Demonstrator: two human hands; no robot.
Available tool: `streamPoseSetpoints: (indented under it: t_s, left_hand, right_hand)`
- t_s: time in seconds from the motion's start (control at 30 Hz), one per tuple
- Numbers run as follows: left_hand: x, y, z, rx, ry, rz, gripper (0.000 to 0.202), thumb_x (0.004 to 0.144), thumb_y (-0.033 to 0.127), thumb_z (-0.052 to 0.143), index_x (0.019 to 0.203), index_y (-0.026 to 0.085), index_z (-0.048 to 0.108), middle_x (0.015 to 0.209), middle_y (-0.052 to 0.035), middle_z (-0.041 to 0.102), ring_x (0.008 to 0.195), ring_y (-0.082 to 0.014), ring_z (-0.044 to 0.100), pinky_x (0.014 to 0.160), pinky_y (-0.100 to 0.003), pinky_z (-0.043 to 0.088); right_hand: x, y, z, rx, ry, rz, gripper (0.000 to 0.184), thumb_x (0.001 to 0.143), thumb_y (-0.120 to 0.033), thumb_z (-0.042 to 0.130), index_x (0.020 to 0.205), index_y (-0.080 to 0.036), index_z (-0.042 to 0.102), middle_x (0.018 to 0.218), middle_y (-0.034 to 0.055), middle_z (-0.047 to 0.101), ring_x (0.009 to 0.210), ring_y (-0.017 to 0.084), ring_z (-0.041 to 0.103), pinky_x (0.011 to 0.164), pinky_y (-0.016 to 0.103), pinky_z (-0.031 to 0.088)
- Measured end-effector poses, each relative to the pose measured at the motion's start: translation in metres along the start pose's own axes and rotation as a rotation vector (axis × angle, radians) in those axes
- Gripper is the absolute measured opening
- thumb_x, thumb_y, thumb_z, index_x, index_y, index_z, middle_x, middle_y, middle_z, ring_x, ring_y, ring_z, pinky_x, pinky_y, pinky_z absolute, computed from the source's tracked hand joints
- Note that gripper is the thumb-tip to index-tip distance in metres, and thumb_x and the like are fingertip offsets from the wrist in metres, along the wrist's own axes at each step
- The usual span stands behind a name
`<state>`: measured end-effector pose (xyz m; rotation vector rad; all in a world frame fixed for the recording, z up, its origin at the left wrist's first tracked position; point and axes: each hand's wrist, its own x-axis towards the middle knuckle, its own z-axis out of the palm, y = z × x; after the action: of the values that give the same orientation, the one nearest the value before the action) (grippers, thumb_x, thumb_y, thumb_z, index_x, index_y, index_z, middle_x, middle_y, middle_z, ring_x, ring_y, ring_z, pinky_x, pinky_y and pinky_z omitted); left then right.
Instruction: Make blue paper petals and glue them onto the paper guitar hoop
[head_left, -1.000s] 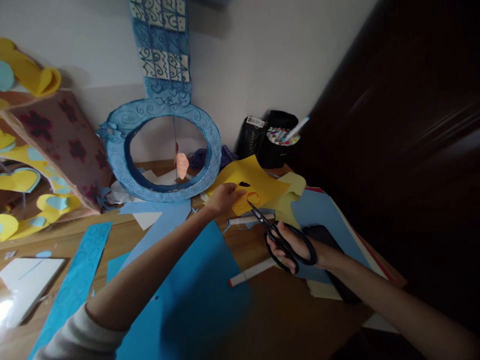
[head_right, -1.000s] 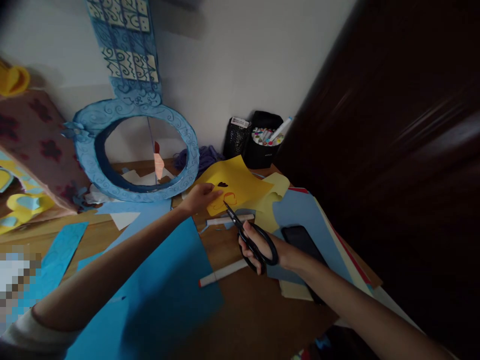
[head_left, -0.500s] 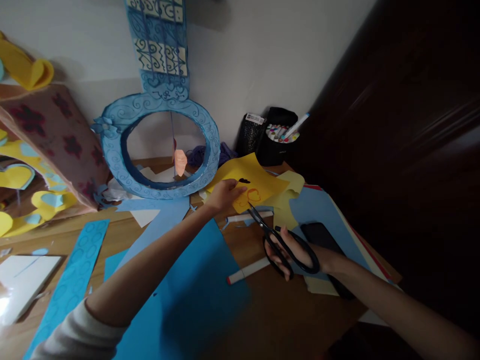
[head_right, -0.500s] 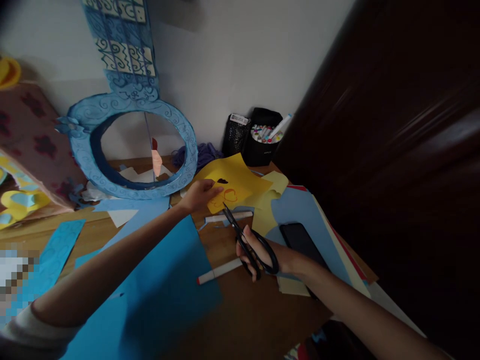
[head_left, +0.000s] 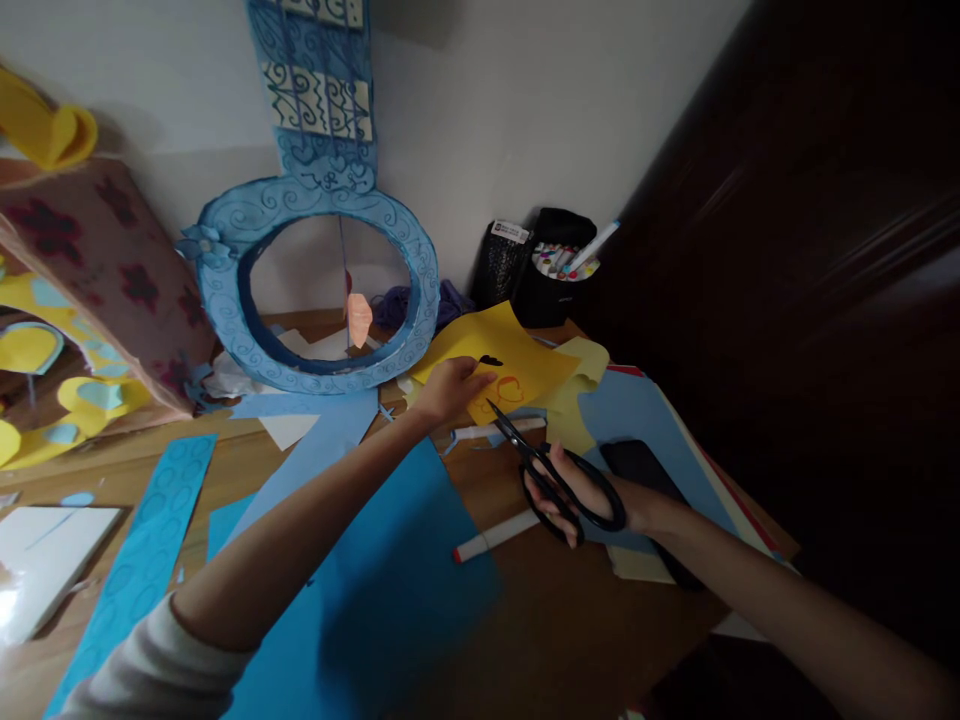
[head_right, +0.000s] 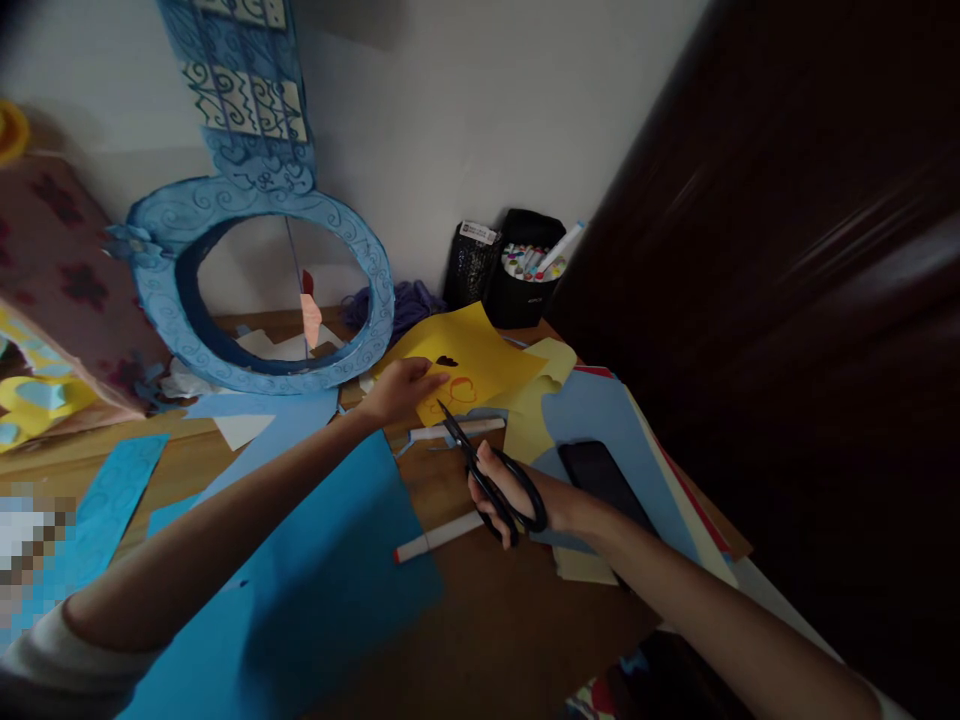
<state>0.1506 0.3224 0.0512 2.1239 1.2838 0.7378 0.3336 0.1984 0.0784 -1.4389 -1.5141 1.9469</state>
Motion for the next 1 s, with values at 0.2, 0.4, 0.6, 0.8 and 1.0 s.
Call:
streamPoseSetpoints:
  t_s: [0.2, 0.4, 0.6, 0.8, 1.0]
  left_hand:
    - [0.0, -0.002, 0.002, -0.026, 0.016, -0.015, 0.028, 0.089, 0.039, 0.052, 0.086, 0.013, 0.059, 0.076, 0.0, 0.059, 0.061, -0.01, 0.055, 0.057, -0.026, 0.048]
    - [0.0, 0.002, 0.002, -0.074, 0.034, -0.068, 0.027, 0.089, 0.039, 0.052, 0.085, 0.013, 0.058, 0.075, 0.0004, 0.058, 0.061, -0.0102, 0.054, 0.057, -0.026, 0.047]
    - [-0.011, 0.021, 0.009, -0.109, 0.18, -0.137, 0.026, 0.089, 0.038, 0.053, 0.084, 0.013, 0.058, 0.073, 0.0011, 0.056, 0.06, -0.0103, 0.054, 0.058, -0.026, 0.047]
    - [-0.022, 0.034, 0.026, -0.164, 0.329, -0.197, 0.025, 0.091, 0.038, 0.049, 0.093, 0.014, 0.056, 0.076, 0.0, 0.057, 0.062, -0.0108, 0.054, 0.059, -0.027, 0.048]
    - [-0.033, 0.045, 0.035, -0.267, 0.366, -0.243, 0.025, 0.091, 0.035, 0.049, 0.103, 0.014, 0.057, 0.089, -0.0036, 0.061, 0.071, -0.0129, 0.059, 0.064, -0.03, 0.052]
  right_hand:
    - [0.001, 0.003, 0.001, 0.012, 0.037, -0.019, 0.064, 0.068, -0.083, 0.034, 0.069, -0.02, 0.045, 0.054, -0.0067, 0.038, 0.036, 0.005, 0.035, 0.035, 0.02, 0.038]
    - [-0.001, 0.012, 0.008, 0.08, 0.104, -0.081, 0.06, 0.071, -0.079, 0.04, 0.071, -0.019, 0.046, 0.054, -0.007, 0.039, 0.037, 0.005, 0.037, 0.034, 0.019, 0.037]
    - [0.014, 0.018, 0.027, 0.246, 0.185, -0.143, 0.074, 0.061, -0.091, 0.025, 0.069, -0.02, 0.044, 0.053, -0.0062, 0.041, 0.038, 0.008, 0.042, 0.041, 0.025, 0.045]
    - [0.036, 0.024, 0.049, 0.421, 0.289, -0.195, 0.087, 0.045, -0.098, 0.02, 0.066, -0.018, 0.048, 0.049, -0.0027, 0.046, 0.036, 0.012, 0.047, 0.038, 0.029, 0.045]
    - [0.045, 0.031, 0.063, 0.492, 0.417, -0.342, 0.077, 0.06, -0.092, 0.023, 0.063, -0.02, 0.05, 0.048, -0.0011, 0.048, 0.037, 0.013, 0.049, 0.038, 0.027, 0.042]
